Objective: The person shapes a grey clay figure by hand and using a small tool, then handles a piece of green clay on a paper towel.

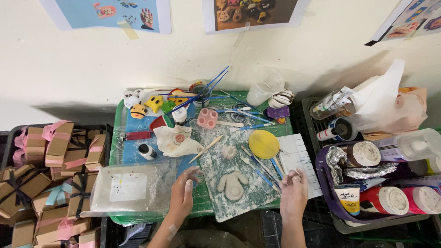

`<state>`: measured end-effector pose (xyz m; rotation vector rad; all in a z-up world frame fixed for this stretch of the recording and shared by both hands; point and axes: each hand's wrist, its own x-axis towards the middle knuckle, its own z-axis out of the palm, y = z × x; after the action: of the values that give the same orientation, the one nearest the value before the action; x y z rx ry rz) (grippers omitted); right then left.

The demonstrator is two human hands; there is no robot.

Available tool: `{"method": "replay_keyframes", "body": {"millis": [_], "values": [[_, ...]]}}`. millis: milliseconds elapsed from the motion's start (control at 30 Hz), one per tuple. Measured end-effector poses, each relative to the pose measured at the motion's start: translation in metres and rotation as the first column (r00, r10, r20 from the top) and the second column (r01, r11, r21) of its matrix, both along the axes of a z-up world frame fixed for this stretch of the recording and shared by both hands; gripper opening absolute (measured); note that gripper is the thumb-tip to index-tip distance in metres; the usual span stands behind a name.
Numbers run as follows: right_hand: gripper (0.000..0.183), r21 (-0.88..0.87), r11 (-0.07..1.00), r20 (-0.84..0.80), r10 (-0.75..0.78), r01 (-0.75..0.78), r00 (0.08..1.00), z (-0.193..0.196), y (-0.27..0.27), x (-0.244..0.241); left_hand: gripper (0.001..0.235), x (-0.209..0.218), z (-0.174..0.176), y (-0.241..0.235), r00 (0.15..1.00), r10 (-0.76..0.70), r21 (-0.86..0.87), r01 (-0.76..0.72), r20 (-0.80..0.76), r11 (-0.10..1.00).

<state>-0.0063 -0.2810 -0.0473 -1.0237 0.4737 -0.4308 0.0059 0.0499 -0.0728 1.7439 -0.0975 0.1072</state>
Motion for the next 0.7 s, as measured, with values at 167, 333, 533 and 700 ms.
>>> {"method": "replay_keyframes", "body": {"millis": [167,333,533,700], "values": [[0.023,-0.159,0.982,-0.12,0.085,-0.104,0.989,-0.004,-0.002,-0.003,0.032,0.001,0.006,-0.002,1.0,-0.001,0.106,0.004,-0.027,0.994],[0.024,-0.412,0.887,-0.052,0.207,-0.209,0.977,-0.035,-0.006,-0.016,0.027,-0.005,0.006,-0.01,0.997,-0.011,0.368,-0.02,0.082,0.93],[0.024,-0.362,0.908,-0.041,0.212,-0.213,0.976,-0.041,0.01,-0.012,0.066,-0.028,0.01,-0.052,0.829,-0.461,0.743,0.085,0.317,0.664],[0.022,-0.335,0.92,-0.073,0.187,-0.201,0.98,-0.039,0.008,-0.008,0.076,-0.028,0.007,-0.061,0.764,-0.593,0.776,0.203,0.256,0.597]]}}
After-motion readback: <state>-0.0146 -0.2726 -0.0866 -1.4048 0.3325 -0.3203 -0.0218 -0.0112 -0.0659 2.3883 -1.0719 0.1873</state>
